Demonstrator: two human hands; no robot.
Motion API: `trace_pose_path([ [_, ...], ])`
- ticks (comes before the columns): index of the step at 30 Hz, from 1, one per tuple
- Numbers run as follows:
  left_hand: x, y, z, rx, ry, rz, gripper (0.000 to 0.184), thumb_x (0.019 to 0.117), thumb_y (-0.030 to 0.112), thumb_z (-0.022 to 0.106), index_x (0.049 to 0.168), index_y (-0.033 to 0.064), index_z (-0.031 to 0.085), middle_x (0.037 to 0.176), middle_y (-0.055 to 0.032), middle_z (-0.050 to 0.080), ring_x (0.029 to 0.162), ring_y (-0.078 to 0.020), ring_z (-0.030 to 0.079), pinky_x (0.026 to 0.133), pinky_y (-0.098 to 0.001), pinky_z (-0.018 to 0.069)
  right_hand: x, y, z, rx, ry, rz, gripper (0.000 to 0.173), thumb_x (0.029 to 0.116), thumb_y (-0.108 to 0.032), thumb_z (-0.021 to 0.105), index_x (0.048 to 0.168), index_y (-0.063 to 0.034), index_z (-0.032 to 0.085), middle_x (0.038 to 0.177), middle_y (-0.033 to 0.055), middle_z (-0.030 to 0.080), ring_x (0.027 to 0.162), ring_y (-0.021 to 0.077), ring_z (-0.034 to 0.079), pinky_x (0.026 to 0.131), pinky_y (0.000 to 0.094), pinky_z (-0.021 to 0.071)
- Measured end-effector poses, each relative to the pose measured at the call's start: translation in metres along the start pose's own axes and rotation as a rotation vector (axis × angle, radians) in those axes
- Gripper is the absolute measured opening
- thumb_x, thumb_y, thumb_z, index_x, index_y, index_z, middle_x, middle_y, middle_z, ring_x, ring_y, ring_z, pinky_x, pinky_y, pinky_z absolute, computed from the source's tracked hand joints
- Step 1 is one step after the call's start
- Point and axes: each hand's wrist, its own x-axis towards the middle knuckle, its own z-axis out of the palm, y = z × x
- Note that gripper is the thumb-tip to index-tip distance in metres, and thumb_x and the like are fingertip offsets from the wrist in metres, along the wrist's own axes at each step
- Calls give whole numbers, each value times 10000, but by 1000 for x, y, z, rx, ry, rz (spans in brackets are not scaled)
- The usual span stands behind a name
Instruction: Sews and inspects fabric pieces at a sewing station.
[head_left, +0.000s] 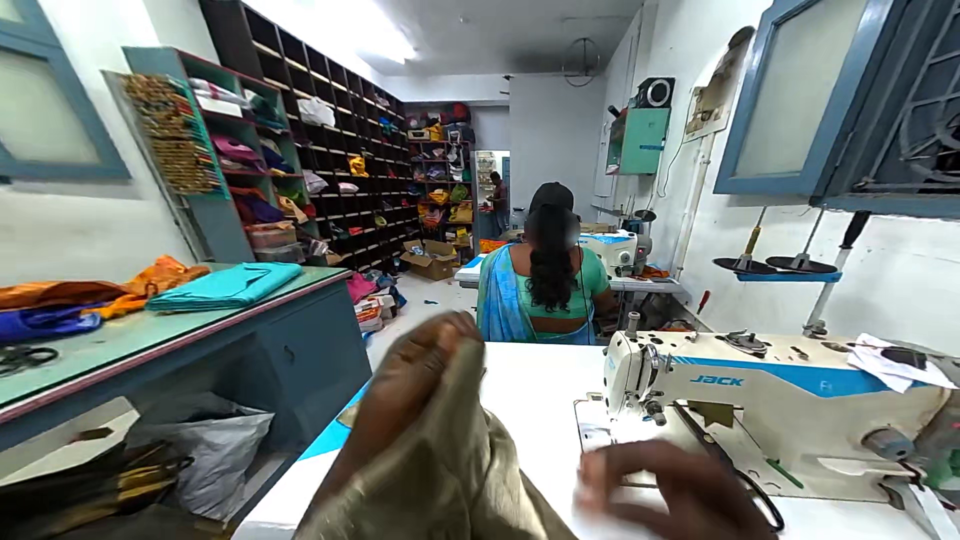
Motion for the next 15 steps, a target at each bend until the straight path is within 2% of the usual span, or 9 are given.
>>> trace_pose_path([
  [1,-5,9,16,120,-36,-38,258,1032,454,537,932,285,705,866,173,639,817,67,597,728,-115,496,7,11,0,5,41,94,334,1059,-337,562,1313,-121,585,1293,38,591,1217,51,578,1037,230,498],
  [2,-12,12,28,231,-85,-54,281,1044,441,523,928,247,689,851,155,625,801,74,590,718,-110,501,12,22,1,79,52,173,409,1059,-388,543,1377,-131,558,1351,8,559,1249,44,558,1056,255,504],
  [3,-18,12,37,314,-138,-50,304,1060,420,506,933,200,672,846,129,616,803,74,585,732,-117,504,15,30,3,193,47,248,450,1050,-423,542,1386,-125,569,1355,-7,573,1247,55,564,1059,281,509],
  [5,-30,10,48,398,-185,-32,346,1076,395,488,958,132,681,876,79,661,866,56,599,831,-178,485,16,36,10,389,21,377,422,1028,-417,585,1257,-68,644,1195,-5,656,1140,56,620,1012,282,535],
  [7,-38,9,50,427,-199,-11,361,1084,383,473,952,99,652,857,33,648,867,23,588,868,-228,443,15,37,16,483,-30,429,349,1022,-352,614,1160,-32,629,1070,-19,683,1031,14,640,952,236,540],
  [9,-43,10,47,410,-202,-16,365,1088,365,473,942,75,638,821,19,625,823,22,570,837,-209,429,14,38,16,585,-114,481,306,1025,-342,611,1119,-51,609,984,-62,652,933,-28,620,870,189,531],
  [11,-46,14,43,312,-248,-70,365,1088,337,482,934,43,636,816,22,611,808,51,557,780,-138,439,14,42,13,683,-247,536,268,1030,-382,594,1048,-115,596,861,-129,591,796,-75,573,740,132,493],
  [13,-47,17,39,190,-317,-157,354,1085,325,496,923,43,636,808,56,595,785,95,548,712,-76,451,15,48,6,711,-384,555,294,1035,-395,584,866,-157,614,717,-168,537,659,-111,516,612,88,429],
  [15,-50,15,30,90,-393,-240,316,1064,328,546,927,64,654,810,82,619,776,100,565,694,-78,467,19,50,-6,713,-549,535,361,1052,-336,568,747,-143,579,617,-152,470,555,-105,443,512,85,350],
])
